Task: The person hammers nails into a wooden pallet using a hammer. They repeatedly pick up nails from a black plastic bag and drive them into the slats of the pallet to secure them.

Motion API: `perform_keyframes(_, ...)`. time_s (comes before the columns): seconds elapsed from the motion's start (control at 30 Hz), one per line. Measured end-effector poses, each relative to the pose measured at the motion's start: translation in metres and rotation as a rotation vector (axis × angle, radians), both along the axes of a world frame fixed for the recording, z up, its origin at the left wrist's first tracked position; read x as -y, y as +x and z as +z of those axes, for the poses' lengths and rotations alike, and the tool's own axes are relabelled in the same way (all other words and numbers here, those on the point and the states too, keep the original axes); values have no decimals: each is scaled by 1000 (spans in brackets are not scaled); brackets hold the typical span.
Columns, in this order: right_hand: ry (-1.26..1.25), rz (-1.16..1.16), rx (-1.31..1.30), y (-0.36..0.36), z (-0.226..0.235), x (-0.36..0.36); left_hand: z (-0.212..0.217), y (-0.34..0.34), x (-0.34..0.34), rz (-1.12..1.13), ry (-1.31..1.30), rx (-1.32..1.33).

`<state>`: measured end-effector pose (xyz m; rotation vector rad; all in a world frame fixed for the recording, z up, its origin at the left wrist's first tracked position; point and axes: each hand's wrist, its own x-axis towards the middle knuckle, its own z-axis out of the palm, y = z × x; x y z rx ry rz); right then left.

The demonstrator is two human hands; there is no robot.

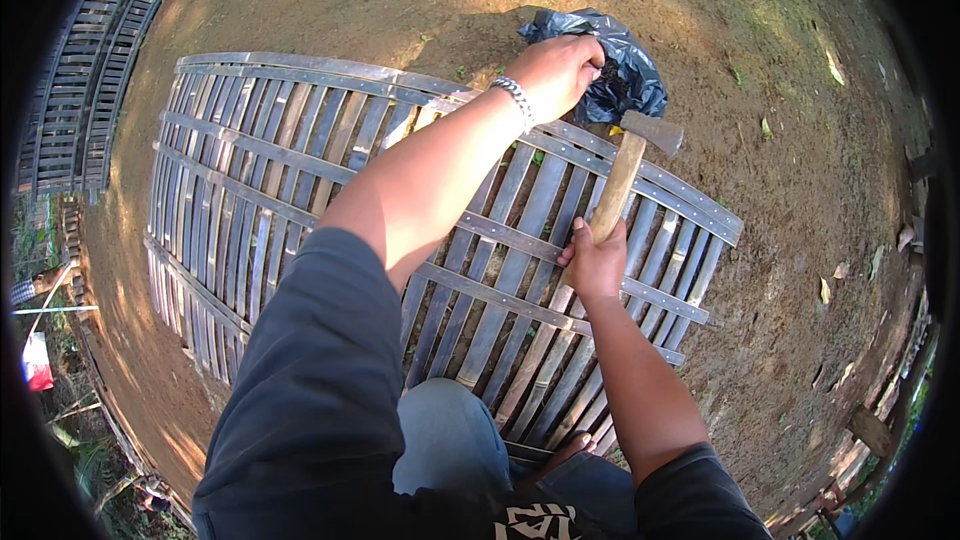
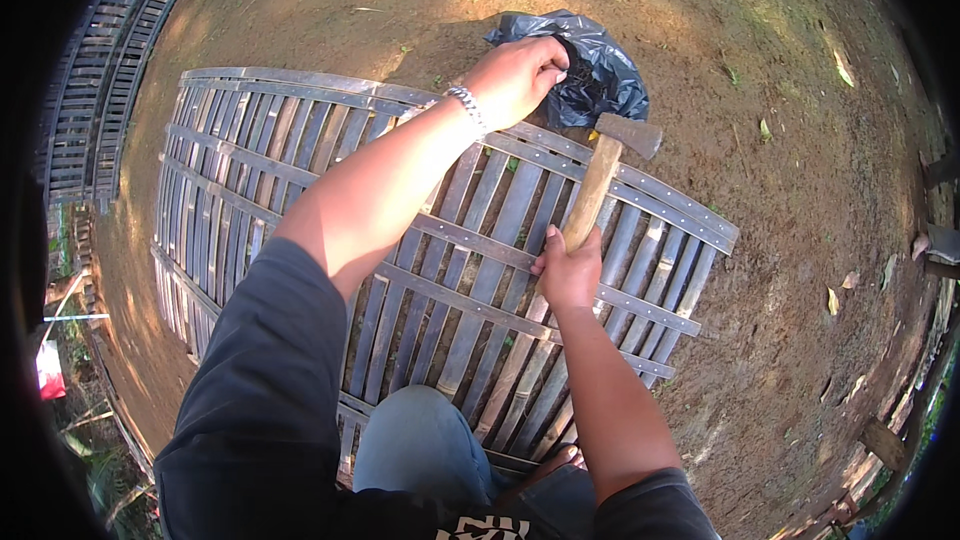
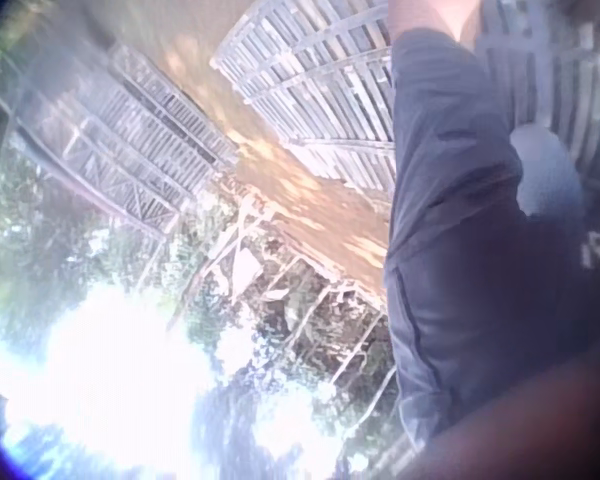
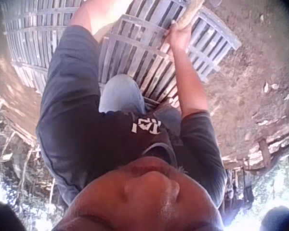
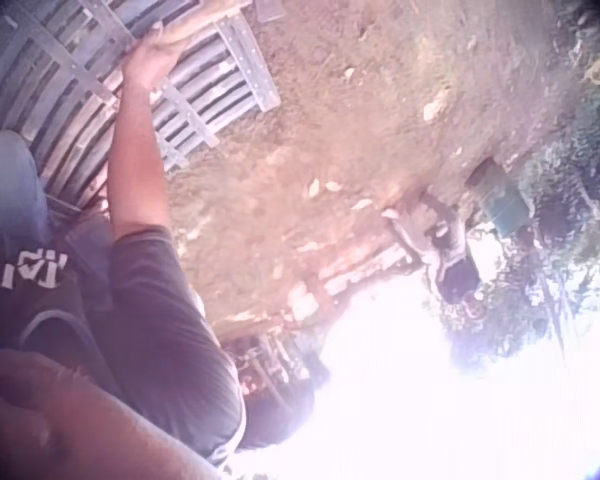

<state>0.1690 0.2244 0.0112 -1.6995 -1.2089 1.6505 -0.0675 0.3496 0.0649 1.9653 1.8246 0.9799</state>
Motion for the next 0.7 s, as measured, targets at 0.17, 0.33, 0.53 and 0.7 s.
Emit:
perform_keyframes(0.17, 12, 2, -16, 2, 6, -1, -5, -32, 134, 253, -215, 737)
perform_keyframes(0.33, 26, 35, -23, 6, -3, -4, -36, -27, 261, 615, -327, 1076)
perform_keyframes(0.53, 25, 44, -46, 2, 2, -3, -61, 2, 293, 813, -264, 932)
perform_keyframes(0.7, 11, 69, -55, 3, 4, -5, -67, 17, 273, 789, -14, 294)
